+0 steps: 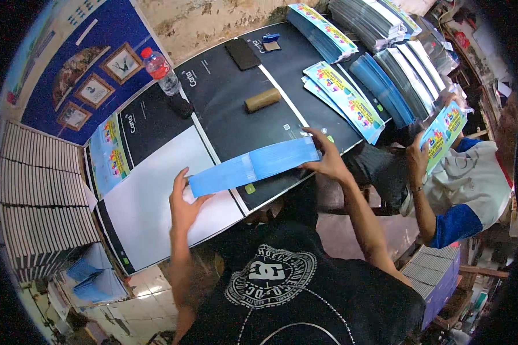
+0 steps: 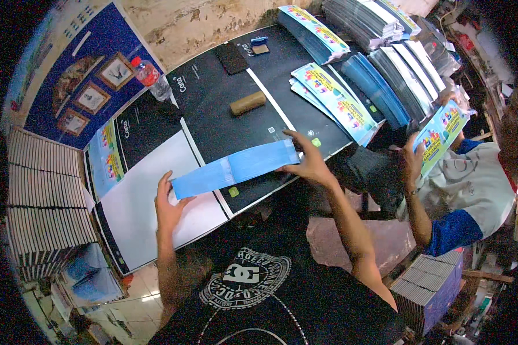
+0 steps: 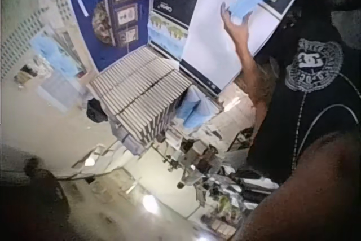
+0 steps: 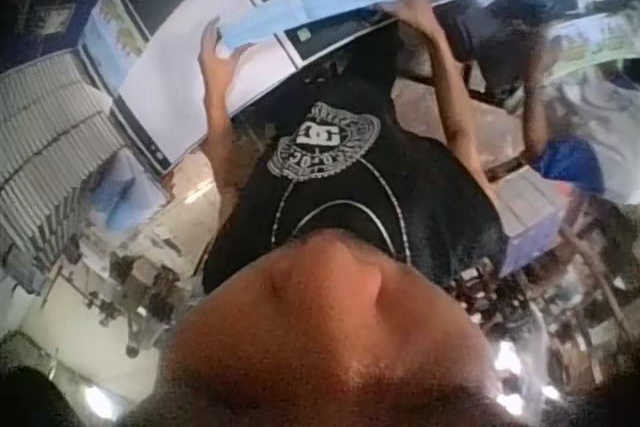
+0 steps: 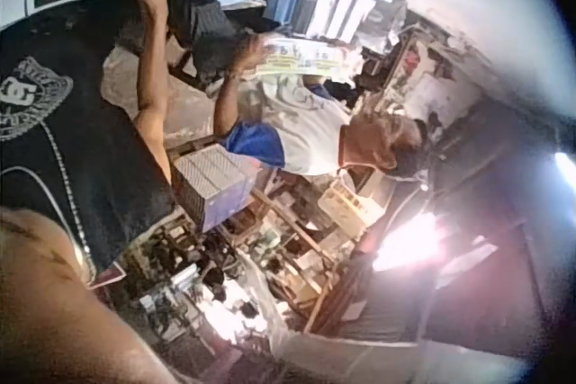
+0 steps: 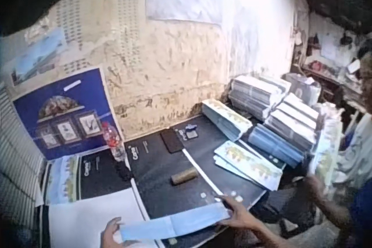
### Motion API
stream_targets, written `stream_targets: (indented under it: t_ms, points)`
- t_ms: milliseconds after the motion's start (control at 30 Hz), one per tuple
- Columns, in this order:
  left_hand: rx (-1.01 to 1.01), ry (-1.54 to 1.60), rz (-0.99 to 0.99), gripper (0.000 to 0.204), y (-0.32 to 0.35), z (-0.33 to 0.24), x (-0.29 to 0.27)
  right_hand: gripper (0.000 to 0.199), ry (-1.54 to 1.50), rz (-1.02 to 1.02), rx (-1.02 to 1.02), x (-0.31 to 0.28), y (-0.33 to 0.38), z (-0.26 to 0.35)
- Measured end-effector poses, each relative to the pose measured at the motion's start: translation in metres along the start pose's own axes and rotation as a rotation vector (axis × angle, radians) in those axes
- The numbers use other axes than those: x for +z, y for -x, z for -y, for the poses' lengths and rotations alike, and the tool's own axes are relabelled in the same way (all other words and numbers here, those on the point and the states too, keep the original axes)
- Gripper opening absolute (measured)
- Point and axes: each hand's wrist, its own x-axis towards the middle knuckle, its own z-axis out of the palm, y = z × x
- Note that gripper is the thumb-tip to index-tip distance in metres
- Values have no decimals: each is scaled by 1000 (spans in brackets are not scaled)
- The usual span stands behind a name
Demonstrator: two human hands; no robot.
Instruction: The person folds paper inserts, wraps printed covers around the folded sheets by hand, and aligns and stacks the assembled booklets on the table.
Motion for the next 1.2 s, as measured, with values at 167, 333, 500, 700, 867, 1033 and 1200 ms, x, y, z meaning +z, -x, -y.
stream_targets:
  t_ms: [167,333,500,700,867,1033,1200]
  points:
    - [61,319,-170,91,27,23,46,102,-309,-77,-88,26,16,-19]
    - [10,359,-52,90,20,14,43,95,-306,-48,-89,11,20,-14]
    - [-19,313,-38,86,20,5,35,89,-52,-70,-47,13,14,-16]
    - [-36,184,-52,85,23,-1,43,89,-171,-77,-70,1,25,-17]
    - [-103,288,-36,92,31,15,47,93,-257,-37,-22,13,27,-41]
    - [-55,301,-52,100,22,21,55,102,-108,-141,-73,8,30,-18]
    - [23,92,91,99,-1,-15,16,95,-132,-213,-92,16,33,-23]
